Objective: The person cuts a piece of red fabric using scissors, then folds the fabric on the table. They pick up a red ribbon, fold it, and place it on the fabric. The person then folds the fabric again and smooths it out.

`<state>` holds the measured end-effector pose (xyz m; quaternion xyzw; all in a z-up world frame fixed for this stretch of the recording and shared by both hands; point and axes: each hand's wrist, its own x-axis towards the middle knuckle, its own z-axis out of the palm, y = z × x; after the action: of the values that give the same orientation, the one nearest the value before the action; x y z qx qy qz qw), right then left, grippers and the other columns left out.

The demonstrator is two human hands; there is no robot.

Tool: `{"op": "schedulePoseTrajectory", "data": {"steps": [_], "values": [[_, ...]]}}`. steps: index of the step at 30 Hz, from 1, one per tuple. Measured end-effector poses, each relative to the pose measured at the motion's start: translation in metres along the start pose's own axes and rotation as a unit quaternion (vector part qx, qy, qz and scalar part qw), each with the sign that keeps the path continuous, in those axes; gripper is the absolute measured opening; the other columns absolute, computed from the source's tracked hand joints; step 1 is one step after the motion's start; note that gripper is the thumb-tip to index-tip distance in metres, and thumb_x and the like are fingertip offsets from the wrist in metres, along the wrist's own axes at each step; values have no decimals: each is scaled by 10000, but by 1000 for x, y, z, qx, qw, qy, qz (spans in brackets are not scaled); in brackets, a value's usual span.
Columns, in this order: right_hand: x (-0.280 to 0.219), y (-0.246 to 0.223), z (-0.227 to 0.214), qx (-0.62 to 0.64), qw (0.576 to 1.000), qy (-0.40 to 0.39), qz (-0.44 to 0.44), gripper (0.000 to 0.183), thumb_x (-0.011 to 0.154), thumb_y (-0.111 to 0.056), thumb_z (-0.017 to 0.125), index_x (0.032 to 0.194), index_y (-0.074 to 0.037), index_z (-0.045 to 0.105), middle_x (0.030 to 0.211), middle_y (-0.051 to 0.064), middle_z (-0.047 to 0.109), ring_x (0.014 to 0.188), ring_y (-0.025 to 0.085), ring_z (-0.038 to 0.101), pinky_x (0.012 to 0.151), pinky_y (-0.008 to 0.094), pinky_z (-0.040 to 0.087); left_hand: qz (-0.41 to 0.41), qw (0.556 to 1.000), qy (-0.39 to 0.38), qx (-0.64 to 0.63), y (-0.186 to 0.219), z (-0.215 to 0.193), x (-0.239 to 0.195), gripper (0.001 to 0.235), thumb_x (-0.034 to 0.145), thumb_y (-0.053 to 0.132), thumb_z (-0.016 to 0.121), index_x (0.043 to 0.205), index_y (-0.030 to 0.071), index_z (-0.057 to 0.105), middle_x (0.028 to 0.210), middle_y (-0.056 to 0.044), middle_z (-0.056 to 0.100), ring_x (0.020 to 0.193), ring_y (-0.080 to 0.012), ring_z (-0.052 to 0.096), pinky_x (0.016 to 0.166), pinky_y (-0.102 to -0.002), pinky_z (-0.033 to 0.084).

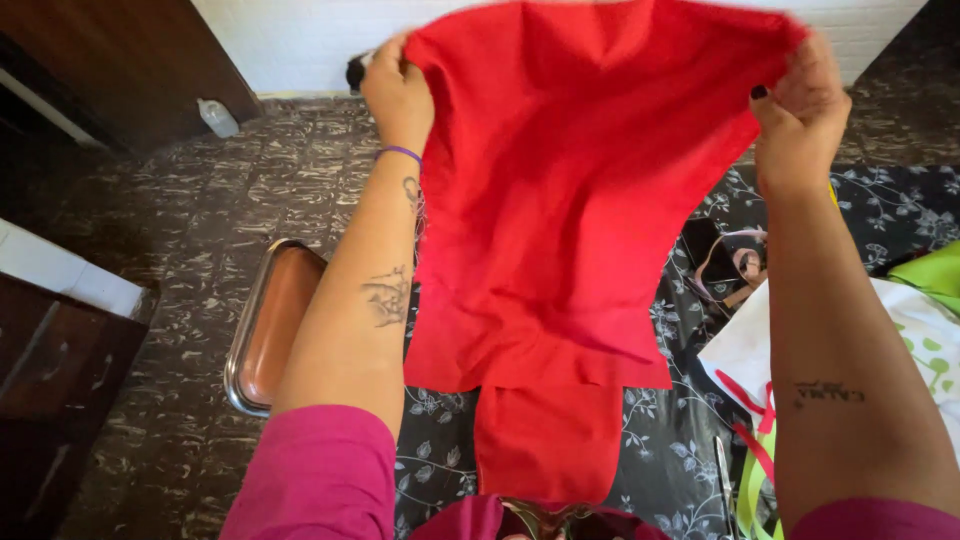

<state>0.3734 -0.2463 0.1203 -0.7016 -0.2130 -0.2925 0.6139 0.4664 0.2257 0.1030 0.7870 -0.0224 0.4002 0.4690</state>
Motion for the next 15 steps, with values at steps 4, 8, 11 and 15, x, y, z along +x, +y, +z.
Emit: {"op": "schedulePoseTrajectory", "data": {"steps": [4,8,11,15], "values": [[-18,37,7,8,998,-54,44,971,990,375,500,1765,-113,180,1816,129,47,1717,391,128,1400,597,378,73,994,-72,-28,-19,2,-21,612,942,-116,451,1484,139,573,1471,-158,692,1380,-350,651,1205,-418,455],[-85,136,2,-324,925,-130,152,969,899,-150,843,1709,-69,319,1781,207,204,1638,305,209,1296,354,220,24,971,-214,106,-149,42,-113,914,946,-28,637,1707,4,131,1786,-258,203,1671,-393,191,1387,-418,153],[-163,158,3,-337,869,-213,292,457,864,-262,818,1301,-160,729,1318,92,671,1097,290,678,884,445,480,-96,951,-270,114,-161,24,-205,1062,823,123,880,1649,-59,238,1678,-318,342,1583,-440,310,1341,-435,218],[-280,158,-7,-438,712,-228,499,494,962,-524,709,1298,-164,673,1272,128,746,1104,352,705,963,494,528,-380,850,-335,145,-152,-34,-317,862,918,355,771,1642,69,401,1654,-154,490,1514,-313,484,1230,-408,395]]}}
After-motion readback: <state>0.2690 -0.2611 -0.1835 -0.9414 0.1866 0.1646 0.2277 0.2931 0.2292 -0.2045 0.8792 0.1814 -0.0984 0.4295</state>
